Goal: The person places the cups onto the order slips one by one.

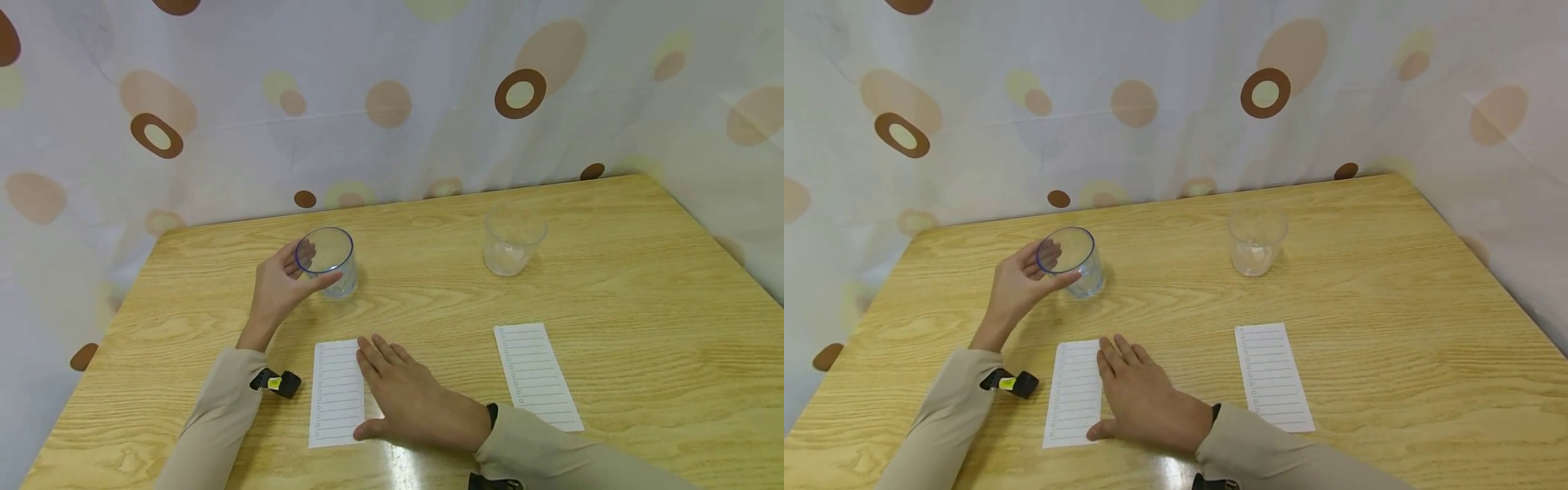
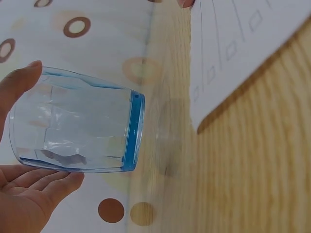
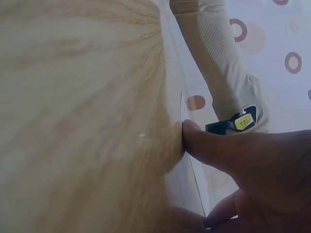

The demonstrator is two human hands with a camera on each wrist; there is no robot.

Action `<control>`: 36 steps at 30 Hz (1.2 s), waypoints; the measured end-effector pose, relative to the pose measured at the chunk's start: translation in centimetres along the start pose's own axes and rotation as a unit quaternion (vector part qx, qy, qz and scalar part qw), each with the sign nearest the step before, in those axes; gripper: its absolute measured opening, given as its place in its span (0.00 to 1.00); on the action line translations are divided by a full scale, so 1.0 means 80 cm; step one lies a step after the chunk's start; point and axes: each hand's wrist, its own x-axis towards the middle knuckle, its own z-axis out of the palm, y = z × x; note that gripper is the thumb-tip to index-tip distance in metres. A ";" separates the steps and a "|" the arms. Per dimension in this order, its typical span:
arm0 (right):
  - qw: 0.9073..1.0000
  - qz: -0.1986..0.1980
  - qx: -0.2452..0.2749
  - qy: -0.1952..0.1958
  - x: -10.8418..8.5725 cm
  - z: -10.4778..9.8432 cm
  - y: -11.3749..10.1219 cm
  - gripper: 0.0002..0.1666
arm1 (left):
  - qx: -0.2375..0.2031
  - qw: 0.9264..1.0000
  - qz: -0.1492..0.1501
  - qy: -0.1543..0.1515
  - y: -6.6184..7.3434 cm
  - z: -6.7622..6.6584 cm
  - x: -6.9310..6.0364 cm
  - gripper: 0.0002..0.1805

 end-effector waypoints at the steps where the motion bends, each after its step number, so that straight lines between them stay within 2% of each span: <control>1: 1.000 0.000 -0.001 0.000 0.000 0.000 0.000 0.60 | -0.001 1.000 0.001 0.000 0.000 0.000 -0.001 0.50; 14: 1.000 -0.006 0.003 0.006 0.000 0.000 0.001 0.60 | -0.003 1.000 0.014 -0.008 0.010 -0.004 -0.014 0.48; 24: 1.000 -0.003 0.009 0.003 0.002 0.002 0.001 0.60 | -0.003 1.000 0.014 -0.009 0.010 -0.008 -0.024 0.48; 36: 1.000 -0.006 0.015 -0.003 0.004 0.001 0.001 0.60 | 0.020 0.999 0.030 -0.001 0.011 -0.023 -0.040 0.48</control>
